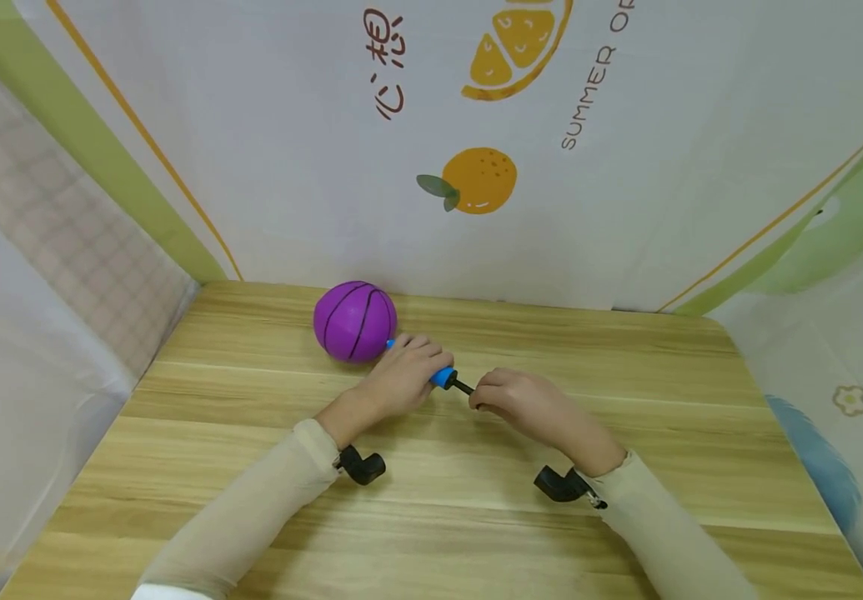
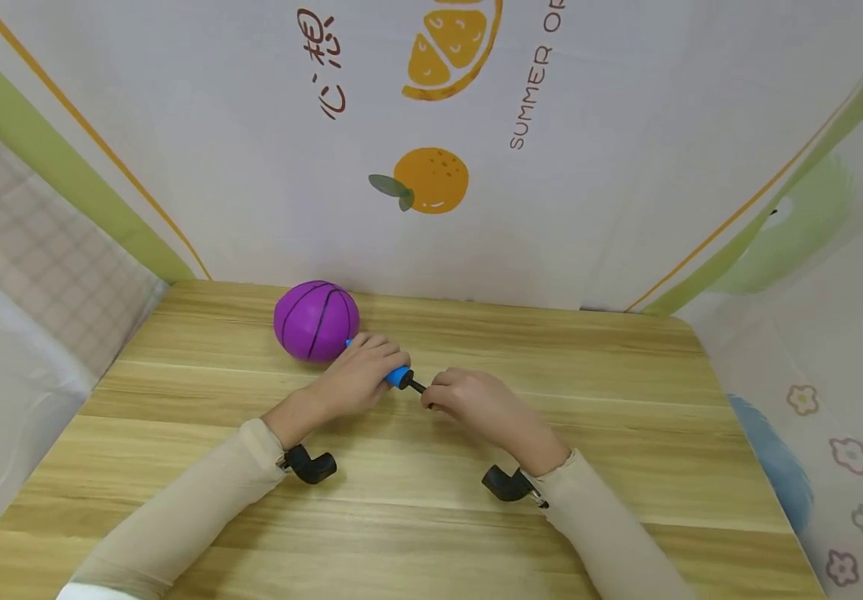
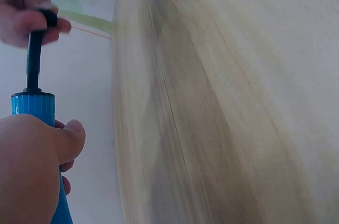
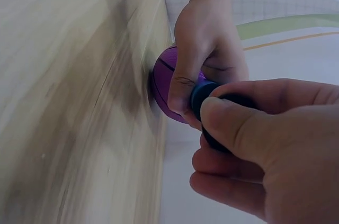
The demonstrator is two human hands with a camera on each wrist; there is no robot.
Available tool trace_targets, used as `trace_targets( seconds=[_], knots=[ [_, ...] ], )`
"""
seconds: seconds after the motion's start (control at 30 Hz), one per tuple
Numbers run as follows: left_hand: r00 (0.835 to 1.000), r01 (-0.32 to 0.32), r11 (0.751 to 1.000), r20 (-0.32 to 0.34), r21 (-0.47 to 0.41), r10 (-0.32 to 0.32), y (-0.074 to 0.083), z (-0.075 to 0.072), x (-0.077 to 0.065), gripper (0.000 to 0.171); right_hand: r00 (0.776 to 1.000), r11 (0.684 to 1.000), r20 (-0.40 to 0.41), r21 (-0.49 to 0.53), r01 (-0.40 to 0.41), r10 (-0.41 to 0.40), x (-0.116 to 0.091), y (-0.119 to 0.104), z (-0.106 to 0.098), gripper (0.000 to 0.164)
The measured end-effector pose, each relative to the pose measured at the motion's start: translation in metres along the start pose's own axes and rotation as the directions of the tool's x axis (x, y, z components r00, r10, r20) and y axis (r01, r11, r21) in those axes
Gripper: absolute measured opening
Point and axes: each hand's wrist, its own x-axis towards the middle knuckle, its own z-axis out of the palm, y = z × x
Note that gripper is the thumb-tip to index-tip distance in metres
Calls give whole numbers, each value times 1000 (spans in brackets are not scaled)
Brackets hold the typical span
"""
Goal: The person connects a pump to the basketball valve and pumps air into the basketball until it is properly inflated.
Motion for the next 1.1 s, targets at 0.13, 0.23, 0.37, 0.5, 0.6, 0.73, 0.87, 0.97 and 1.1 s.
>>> trace_targets(
  seconds=[0.13, 0.23, 0.37, 0.5, 0.6, 0.73, 0.87, 0.97, 1.1],
  knots=[
    [1000, -1, 1000, -1, -9, 1, 1, 0, -1, 17, 1000, 1000, 1, -16, 13, -13, 11, 3, 7, 11],
    [1000, -1, 1000, 12, -18, 1, 2, -1, -1, 17, 1000, 999, 0, -29, 26, -26, 16, 3, 11, 9],
    [1000, 5, 1000, 13, -17, -5, 2, -2, 0, 16, 999, 998, -18, -43, 34, -34, 19, 3, 12, 9],
    [1000, -1, 1000, 9, -29, 1, 0, -2, 1, 13, 999, 998, -35, -46, 34, -35, 18, 4, 12, 8],
    [1000, -9, 999, 15, -37, 9, -1, -1, 1, 14, 999, 999, -31, -42, 34, -36, 16, 4, 13, 8],
    [1000, -8, 999, 23, -41, 9, -1, -1, 1, 16, 997, 997, -45, -47, 55, -57, 11, 3, 12, 11],
    [1000, -3, 999, 25, -32, 4, -2, -3, 0, 15, 995, 996, -70, -59, 69, -73, 2, 0, 10, 15],
    [1000, -2, 999, 22, -35, 3, -3, -5, 0, 14, 994, 996, -84, -59, 70, -75, -7, -3, 5, 19],
    [1000, 2, 999, 24, -46, 0, -3, -6, 0, 13, 990, 995, -105, -55, 83, -89, -19, -6, -3, 22]
  ],
)
